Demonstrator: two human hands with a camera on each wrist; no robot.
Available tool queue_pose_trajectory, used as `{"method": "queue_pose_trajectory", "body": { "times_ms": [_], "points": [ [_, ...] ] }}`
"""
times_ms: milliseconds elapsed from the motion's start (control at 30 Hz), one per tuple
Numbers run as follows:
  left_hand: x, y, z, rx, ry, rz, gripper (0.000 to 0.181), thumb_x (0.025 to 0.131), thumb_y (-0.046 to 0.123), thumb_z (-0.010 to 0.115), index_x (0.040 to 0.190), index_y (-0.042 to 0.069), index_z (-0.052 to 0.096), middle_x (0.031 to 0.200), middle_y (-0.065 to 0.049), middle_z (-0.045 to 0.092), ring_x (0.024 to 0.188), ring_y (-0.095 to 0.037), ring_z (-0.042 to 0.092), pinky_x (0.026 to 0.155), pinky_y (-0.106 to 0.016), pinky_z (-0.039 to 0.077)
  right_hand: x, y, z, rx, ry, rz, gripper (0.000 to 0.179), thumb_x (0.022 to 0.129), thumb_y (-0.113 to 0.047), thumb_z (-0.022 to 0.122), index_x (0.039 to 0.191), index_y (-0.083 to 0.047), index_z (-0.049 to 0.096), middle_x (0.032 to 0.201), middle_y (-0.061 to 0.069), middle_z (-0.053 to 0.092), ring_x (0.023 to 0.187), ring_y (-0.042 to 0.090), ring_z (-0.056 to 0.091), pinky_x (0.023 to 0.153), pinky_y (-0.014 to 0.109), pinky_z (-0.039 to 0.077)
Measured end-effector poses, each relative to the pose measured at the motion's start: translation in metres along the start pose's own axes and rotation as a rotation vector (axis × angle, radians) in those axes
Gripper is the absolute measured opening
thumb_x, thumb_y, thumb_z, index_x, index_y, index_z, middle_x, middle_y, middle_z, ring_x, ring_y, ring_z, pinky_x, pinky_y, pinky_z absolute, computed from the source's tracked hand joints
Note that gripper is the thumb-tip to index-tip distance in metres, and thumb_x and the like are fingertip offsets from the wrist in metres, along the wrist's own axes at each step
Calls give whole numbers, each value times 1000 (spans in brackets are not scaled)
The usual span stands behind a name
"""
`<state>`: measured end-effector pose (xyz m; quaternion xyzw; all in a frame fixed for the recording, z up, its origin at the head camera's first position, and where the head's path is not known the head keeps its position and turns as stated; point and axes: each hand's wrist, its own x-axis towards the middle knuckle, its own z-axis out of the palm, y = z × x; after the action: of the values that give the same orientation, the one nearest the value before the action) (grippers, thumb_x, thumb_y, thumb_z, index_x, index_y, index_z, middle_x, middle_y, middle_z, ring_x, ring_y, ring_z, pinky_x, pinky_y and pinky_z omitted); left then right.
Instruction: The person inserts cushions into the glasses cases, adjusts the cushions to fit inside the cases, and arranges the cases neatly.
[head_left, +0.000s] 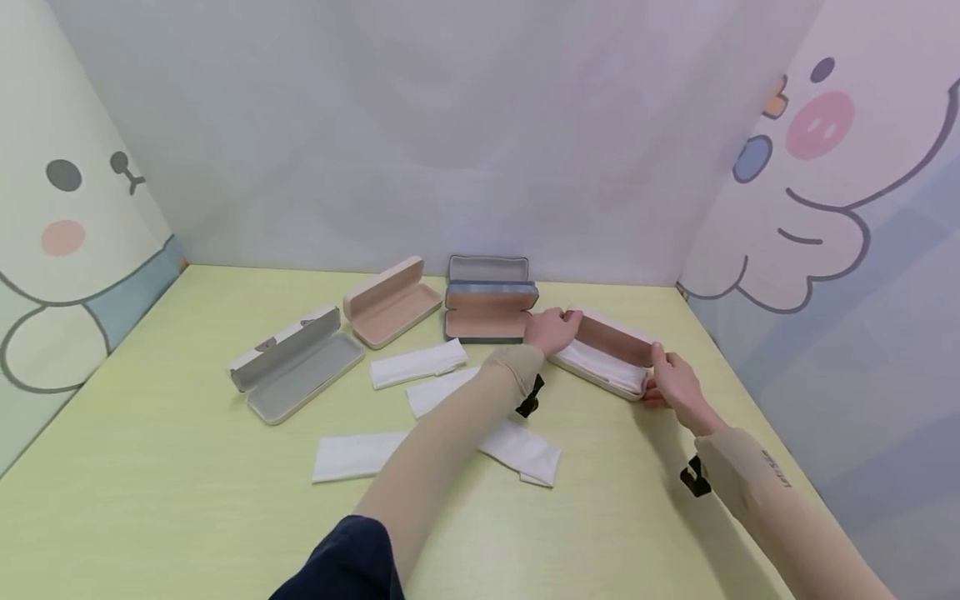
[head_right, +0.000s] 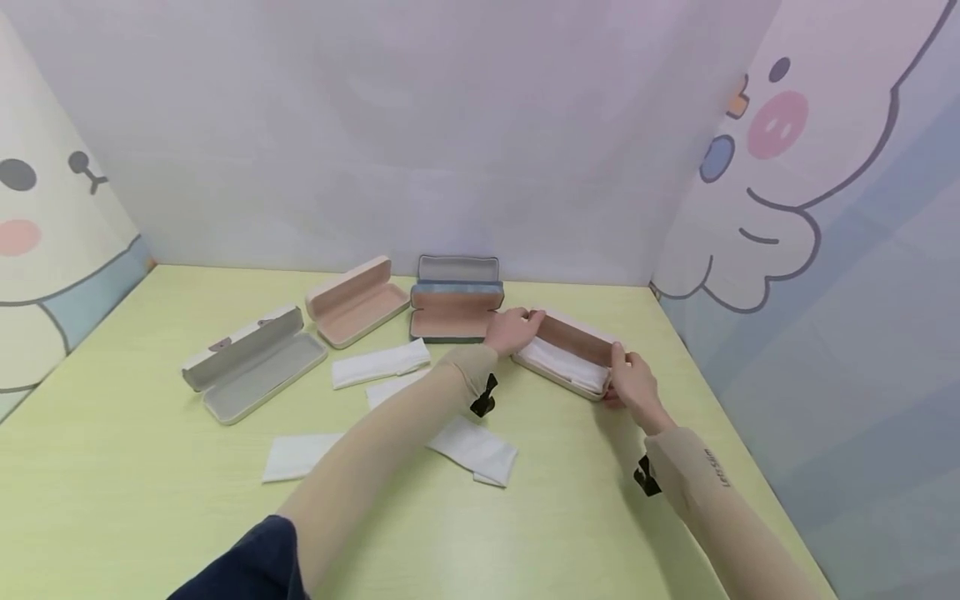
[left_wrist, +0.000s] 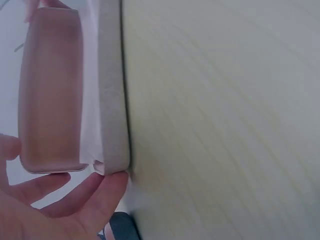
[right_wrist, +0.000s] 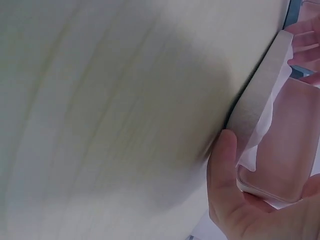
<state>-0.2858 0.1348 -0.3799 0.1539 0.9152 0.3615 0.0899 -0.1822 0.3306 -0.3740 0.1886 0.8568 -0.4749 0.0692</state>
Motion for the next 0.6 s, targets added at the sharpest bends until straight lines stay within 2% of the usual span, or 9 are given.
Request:
{"method": "queue_pose_trajectory", "body": {
  "times_ms": [100,200,433,600],
  "points": [
    [-1,3,-4,-78,-18,-40,54,101,46,31,133,11,56,130,-6,62,103,-24,62,97,-35,45,1,-4,-2,46,16,47,79,98,-55,22,148,6,19,91,13,56,67,12,64,70,33,59],
    [-4,7,-10,-169,-37,-76,52,100,45,36,135,10,54,132,-7,60,100,-24,61,94,-35,46,1,-8,-7,74,-20,72,79,99,-54,25,149,5,18,97,14,56,70,11,64,74,34,59],
    [-10,11,-14,-228,-43,-98,51,99,41,41,138,9,51,138,-7,56,124,-24,54,105,-36,42,2,-10,-16,103,-156,82,74,102,-45,23,149,9,8,113,22,47,79,13,62,80,33,58],
    [-13,7,-13,-275,-54,-101,52,98,39,44,140,8,49,142,-8,53,124,-24,53,107,-36,41,3,-10,-17,104,-210,90,71,103,-38,20,148,13,0,124,28,39,83,14,60,84,33,57]
  ]
}}
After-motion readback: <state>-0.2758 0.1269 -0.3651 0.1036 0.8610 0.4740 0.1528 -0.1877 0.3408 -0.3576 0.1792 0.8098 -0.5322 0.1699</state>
